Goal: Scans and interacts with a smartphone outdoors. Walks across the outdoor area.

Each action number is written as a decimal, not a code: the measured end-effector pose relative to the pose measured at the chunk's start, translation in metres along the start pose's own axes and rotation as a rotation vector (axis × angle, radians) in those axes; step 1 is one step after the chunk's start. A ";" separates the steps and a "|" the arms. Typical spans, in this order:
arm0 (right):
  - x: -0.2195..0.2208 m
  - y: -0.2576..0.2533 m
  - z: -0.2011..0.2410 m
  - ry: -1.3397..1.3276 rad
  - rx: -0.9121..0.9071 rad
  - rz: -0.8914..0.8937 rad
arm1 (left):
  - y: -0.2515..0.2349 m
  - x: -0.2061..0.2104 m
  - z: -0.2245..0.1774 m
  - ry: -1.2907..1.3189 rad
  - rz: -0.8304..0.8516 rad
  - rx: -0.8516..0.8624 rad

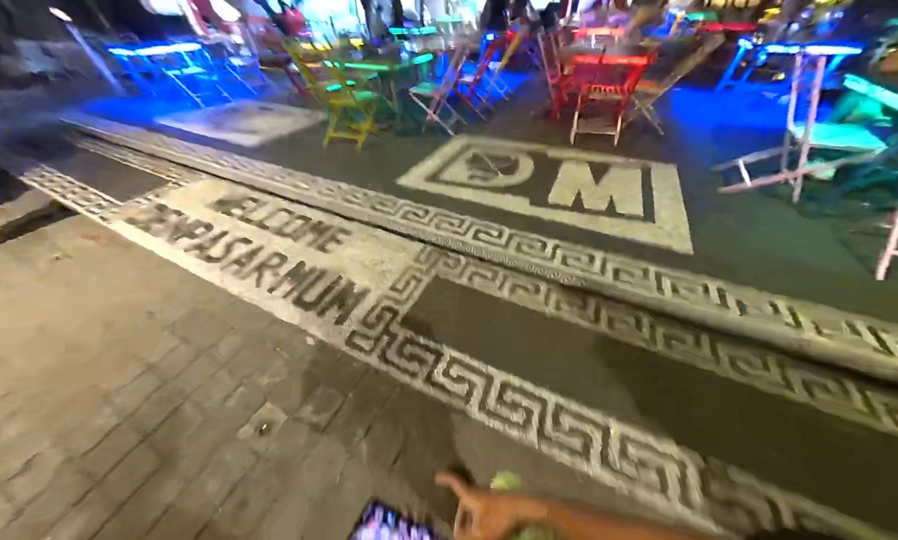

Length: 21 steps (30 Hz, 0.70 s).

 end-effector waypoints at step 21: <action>-0.228 0.096 -0.434 -1.121 0.612 -0.959 | -0.140 0.027 0.194 -2.486 0.633 -1.143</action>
Point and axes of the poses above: each hand's wrist, its own y-axis away from the middle knuckle, its own x-axis out of the palm, z = x × y, the point moved 8 cm from there along -y, towards the middle knuckle, and after that the axes turned 3 degrees about y, right-handed, at the moved point
